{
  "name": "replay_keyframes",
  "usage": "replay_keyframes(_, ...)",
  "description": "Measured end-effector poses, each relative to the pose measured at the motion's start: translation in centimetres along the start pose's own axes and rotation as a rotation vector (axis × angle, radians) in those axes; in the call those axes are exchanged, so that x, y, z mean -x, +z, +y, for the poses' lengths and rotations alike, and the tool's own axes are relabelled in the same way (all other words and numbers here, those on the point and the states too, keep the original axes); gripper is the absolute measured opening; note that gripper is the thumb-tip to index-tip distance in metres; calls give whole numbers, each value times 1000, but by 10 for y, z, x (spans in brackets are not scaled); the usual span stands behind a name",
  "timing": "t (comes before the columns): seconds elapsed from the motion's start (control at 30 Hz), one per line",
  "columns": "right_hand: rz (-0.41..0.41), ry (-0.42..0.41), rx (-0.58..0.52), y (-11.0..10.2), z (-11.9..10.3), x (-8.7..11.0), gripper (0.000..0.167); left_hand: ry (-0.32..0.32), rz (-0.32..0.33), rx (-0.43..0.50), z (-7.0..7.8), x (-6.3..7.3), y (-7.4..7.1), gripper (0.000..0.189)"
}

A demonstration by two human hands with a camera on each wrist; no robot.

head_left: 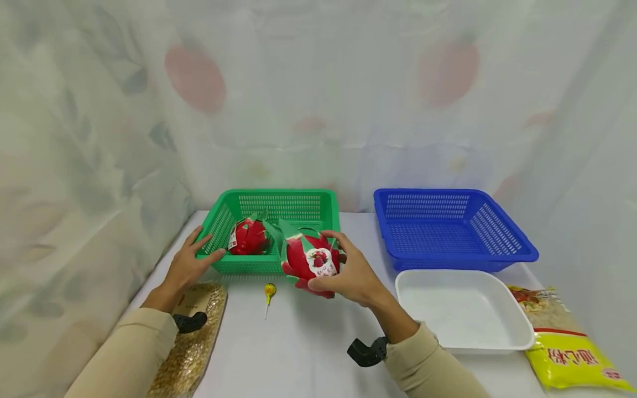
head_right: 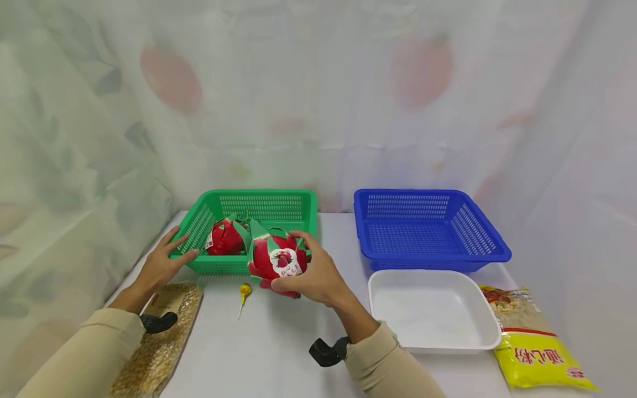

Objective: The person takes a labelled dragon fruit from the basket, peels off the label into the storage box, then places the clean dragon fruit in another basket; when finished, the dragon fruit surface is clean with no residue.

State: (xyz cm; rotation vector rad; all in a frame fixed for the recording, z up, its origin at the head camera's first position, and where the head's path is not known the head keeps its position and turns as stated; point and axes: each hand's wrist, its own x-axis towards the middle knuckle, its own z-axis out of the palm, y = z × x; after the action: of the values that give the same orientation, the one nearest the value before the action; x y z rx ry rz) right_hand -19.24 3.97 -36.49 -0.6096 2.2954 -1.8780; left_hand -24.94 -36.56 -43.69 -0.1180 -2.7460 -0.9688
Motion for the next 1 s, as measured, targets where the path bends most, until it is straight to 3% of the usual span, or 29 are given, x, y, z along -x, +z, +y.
replay_keyframes(0.43, -97, -35, -309, -4, 72, 43, 85, 6, -2, -7, 1, -2, 4, 77)
replay_keyframes(0.77, -86, -27, -310, -12, 118, 54, 74, 25, -3, -7, -2, -3, 1, 76)
replay_keyframes(1.0, -63, 13, -312, -10, 129, 60, 65, 12, -30, -32, -4, 1, -3, 77)
